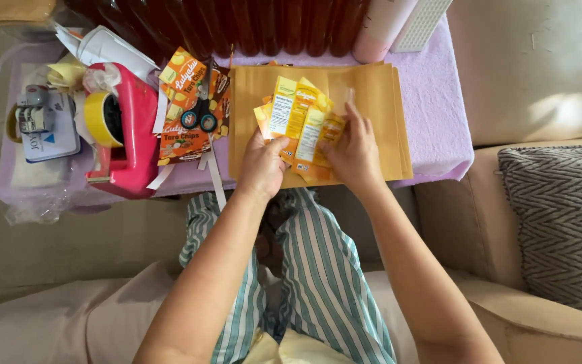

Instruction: Labeling yellow padded envelopes with stickers and organizing them on a table.

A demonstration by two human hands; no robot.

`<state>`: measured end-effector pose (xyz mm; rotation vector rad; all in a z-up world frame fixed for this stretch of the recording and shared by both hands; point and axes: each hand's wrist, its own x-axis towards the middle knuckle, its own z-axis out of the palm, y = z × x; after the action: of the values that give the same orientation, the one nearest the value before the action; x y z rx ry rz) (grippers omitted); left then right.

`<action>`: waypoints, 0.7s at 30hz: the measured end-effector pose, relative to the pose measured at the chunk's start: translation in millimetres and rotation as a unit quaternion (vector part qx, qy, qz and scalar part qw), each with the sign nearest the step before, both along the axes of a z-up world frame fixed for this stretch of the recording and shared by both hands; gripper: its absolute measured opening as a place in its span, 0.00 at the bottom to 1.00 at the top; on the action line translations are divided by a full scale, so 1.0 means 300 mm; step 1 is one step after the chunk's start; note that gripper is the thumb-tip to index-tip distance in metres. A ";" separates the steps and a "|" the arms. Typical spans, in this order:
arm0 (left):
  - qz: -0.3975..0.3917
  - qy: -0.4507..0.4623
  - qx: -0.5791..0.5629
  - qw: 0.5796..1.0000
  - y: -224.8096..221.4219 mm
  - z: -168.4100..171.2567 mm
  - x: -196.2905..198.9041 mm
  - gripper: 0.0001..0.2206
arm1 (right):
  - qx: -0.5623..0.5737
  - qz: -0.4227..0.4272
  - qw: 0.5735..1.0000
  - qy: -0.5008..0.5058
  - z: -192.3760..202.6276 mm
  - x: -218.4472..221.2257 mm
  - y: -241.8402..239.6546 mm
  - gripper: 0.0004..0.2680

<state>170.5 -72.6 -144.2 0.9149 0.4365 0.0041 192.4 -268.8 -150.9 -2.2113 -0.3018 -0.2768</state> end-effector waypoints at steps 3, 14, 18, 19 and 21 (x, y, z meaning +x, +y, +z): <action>-0.043 -0.033 -0.012 0.998 0.006 0.039 -0.026 0.27 | 0.149 -0.010 0.988 0.033 0.007 -0.008 0.019 0.35; -0.055 -0.074 0.065 0.994 -0.024 0.089 -0.061 0.19 | 0.411 -0.017 0.903 0.123 0.079 -0.035 0.140 0.42; 0.007 -0.043 0.152 0.987 -0.014 0.111 -0.068 0.21 | 0.425 0.004 0.897 0.118 0.091 -0.038 0.161 0.41; 0.008 -0.043 0.153 0.987 -0.002 0.158 -0.070 0.21 | 0.426 0.005 0.897 0.118 0.053 -0.004 0.127 0.41; 0.067 -0.049 0.142 0.986 0.017 0.250 -0.077 0.31 | 0.323 0.037 0.944 0.052 -0.024 0.062 0.055 0.27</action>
<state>147.6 -67.6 -69.3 1.1582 0.4114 0.2392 211.0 -252.3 -158.2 -1.5559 -0.1987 -0.1826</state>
